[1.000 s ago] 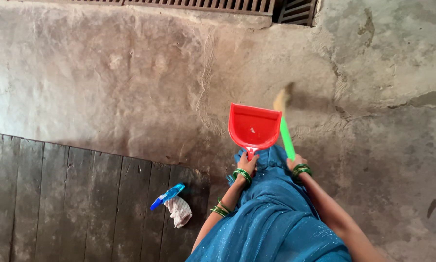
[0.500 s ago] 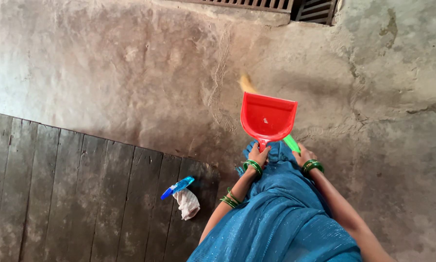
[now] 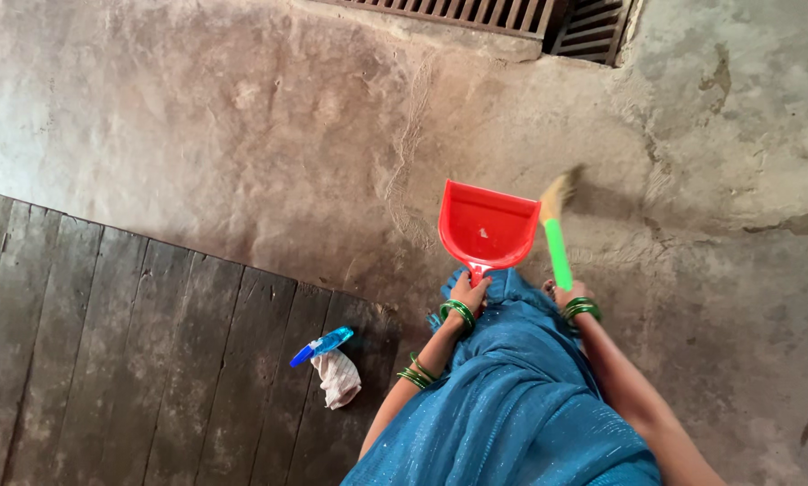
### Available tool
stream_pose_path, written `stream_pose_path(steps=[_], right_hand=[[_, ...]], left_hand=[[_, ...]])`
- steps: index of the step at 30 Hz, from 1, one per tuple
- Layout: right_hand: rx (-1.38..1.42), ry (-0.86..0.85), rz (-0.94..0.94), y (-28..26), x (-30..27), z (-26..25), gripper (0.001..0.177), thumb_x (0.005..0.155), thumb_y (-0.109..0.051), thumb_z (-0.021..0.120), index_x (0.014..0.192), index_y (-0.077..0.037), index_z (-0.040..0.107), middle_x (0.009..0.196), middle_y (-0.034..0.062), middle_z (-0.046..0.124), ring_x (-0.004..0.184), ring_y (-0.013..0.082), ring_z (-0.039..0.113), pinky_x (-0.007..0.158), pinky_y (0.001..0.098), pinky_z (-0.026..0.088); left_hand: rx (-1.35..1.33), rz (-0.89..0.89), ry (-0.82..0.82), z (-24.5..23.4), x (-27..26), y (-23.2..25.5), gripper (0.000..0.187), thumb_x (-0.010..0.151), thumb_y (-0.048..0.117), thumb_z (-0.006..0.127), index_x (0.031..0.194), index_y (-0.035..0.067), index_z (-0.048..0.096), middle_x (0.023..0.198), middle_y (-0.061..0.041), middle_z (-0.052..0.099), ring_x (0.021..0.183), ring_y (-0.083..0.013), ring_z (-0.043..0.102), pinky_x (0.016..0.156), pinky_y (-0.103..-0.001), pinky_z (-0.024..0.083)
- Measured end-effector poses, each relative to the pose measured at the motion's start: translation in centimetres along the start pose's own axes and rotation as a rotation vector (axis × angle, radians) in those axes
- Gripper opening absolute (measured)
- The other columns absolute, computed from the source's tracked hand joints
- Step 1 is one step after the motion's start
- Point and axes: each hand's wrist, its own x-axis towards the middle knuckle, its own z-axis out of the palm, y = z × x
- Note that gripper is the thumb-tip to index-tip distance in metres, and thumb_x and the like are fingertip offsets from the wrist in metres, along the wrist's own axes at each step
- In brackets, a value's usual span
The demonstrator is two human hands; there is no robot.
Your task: The person sweeps a concrete floor using a broom and dustpan, gathering debris into a pile. The person moves around the area to collect dust and small particles but does not empty the dustpan in the clip.
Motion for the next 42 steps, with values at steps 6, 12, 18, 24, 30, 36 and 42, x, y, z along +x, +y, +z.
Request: stream_pose_path(steps=[6,12,18,24,30,36,42], right_hand=[[0.026,-0.083,-0.144,-2.3,-0.4,4.7,0.046,0.08,-0.043,0.075,0.116,-0.014,0.074,0.11,0.0228,0.075,0.107,0.0437,0.07,0.096,0.0508,0.055],[0.154,-0.156,-0.162,-5.0,-3.8,-1.1,0.042,0.086,-0.043,0.069,0.121,-0.02,0.071,0.114,0.0206,0.073,0.111,0.0431,0.068,0.095,0.0513,0.055],[0.189,-0.053,-0.082,-5.1,-6.7,-5.7,0.038,0.091,-0.043,0.068,0.122,-0.02,0.07,0.108,0.0202,0.074,0.105,0.0443,0.068,0.089,0.0532,0.054],[0.362,0.016,0.135,-4.5,-3.4,-5.2,0.037,0.094,-0.04,0.071,0.108,-0.005,0.073,0.081,0.0197,0.074,0.071,0.0312,0.074,0.066,0.0473,0.057],[0.298,-0.099,0.129,-1.1,1.1,1.0,0.036,0.086,-0.032,0.073,0.093,0.002,0.081,0.075,0.0189,0.076,0.065,0.0308,0.076,0.062,0.0465,0.06],[-0.19,-0.054,-0.208,-3.7,-1.3,6.0,0.044,0.079,-0.045,0.08,0.11,-0.015,0.077,0.106,0.0271,0.071,0.104,0.0467,0.066,0.091,0.0535,0.052],[-0.054,-0.135,-0.257,-6.7,-4.8,1.0,0.044,0.085,-0.047,0.071,0.122,-0.022,0.072,0.11,0.02,0.075,0.108,0.0424,0.069,0.097,0.0519,0.052]], left_hand=[[0.102,-0.02,0.041,0.2,0.1,0.3,0.043,0.088,0.033,0.076,0.113,0.002,0.062,0.068,-0.007,0.069,0.053,-0.0151,0.066,0.05,-0.03,0.052],[0.018,-0.018,0.015,0.4,-0.1,0.7,0.043,0.087,0.032,0.076,0.114,0.001,0.061,0.068,-0.007,0.068,0.051,-0.0154,0.064,0.047,-0.031,0.051],[-0.036,-0.017,-0.004,0.7,-0.6,0.9,0.041,0.087,0.031,0.077,0.111,0.003,0.059,0.069,-0.006,0.068,0.051,-0.0146,0.063,0.048,-0.031,0.051],[-0.005,-0.013,0.002,0.7,-1.1,0.0,0.039,0.088,0.031,0.078,0.109,0.003,0.06,0.069,-0.006,0.067,0.051,-0.0144,0.063,0.048,-0.031,0.051],[0.004,-0.03,0.025,-0.5,-1.2,-0.8,0.041,0.09,0.032,0.077,0.111,0.001,0.061,0.07,-0.006,0.068,0.052,-0.014,0.065,0.049,-0.031,0.052],[-0.027,-0.073,0.056,-1.1,-1.2,-0.8,0.044,0.088,0.03,0.077,0.117,0.002,0.06,0.072,-0.006,0.068,0.052,-0.0151,0.063,0.048,-0.031,0.052],[0.007,-0.061,0.053,-1.0,-1.0,-0.4,0.044,0.088,0.03,0.076,0.118,0.002,0.061,0.071,-0.005,0.069,0.052,-0.0139,0.064,0.049,-0.03,0.052]])
